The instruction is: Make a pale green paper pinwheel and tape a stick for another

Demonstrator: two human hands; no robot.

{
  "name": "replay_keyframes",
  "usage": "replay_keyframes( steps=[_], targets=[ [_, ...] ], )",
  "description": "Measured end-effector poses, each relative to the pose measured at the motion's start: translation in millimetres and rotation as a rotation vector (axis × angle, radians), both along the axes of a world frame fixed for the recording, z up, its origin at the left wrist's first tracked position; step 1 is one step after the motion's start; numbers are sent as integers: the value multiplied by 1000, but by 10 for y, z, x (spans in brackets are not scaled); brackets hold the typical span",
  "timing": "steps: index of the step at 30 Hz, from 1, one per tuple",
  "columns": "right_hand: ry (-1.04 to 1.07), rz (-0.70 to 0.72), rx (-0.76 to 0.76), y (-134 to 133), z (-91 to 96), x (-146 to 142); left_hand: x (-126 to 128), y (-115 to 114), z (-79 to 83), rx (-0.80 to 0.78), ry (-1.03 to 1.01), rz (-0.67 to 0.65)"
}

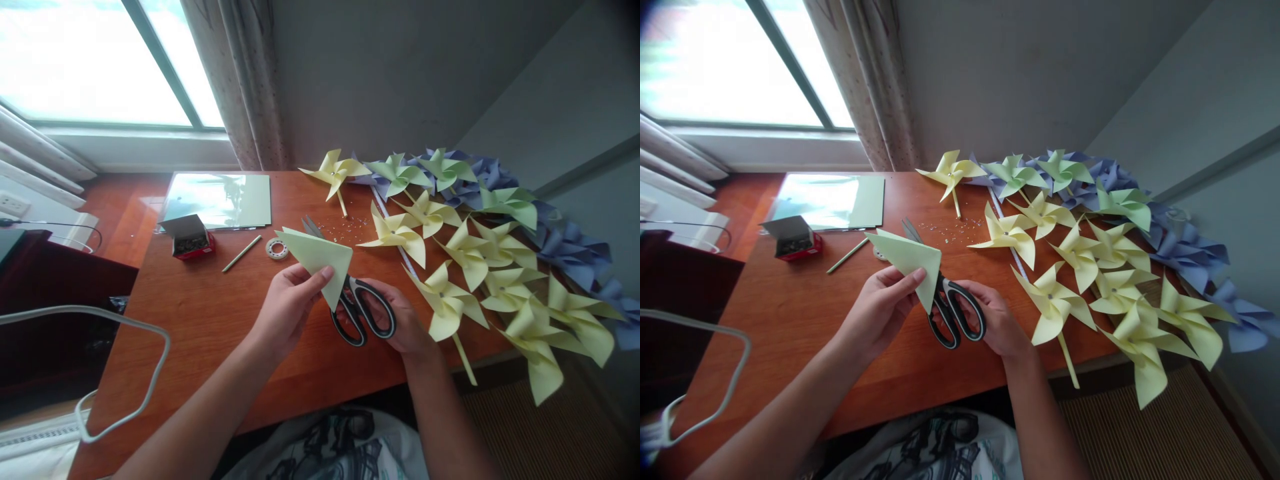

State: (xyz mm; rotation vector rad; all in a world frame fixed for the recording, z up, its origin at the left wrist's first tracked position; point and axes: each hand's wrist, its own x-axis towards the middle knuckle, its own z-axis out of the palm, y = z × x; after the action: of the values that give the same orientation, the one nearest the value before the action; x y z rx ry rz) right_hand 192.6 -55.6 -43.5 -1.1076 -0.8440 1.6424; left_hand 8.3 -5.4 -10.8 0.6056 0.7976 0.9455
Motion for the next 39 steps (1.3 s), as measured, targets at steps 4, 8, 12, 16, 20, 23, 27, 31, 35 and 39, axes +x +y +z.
replay_keyframes(
  steps=[4,8,12,16,20,23,27,31,35,39],
  targets=[
    [-200,-301,132,-21,-23,-28,-28,38,-8,4,10,103],
    [-768,-690,572,-136,96,-140,-32,43,-31,59,95,213],
    [-1299,-409,900,-217,198,-273,1,25,-51,101,135,258],
    [-1525,-374,793,-173,153,-347,27,25,-60,98,164,246],
    [-1576,-347,713,-109,64,-343,27,24,-65,115,185,206],
    [-1443,-363,641,-71,29,-280,2,25,-47,161,202,163],
    [-987,-292,414,-61,-10,-131,-69,63,13,200,179,223],
    [-551,-210,178,-115,-69,-8,-135,119,61,203,149,334],
    [-739,-241,183,-152,-64,66,-142,135,66,192,131,343],
    [-1246,-253,364,-161,-12,115,-119,133,51,187,113,320]
  ],
)
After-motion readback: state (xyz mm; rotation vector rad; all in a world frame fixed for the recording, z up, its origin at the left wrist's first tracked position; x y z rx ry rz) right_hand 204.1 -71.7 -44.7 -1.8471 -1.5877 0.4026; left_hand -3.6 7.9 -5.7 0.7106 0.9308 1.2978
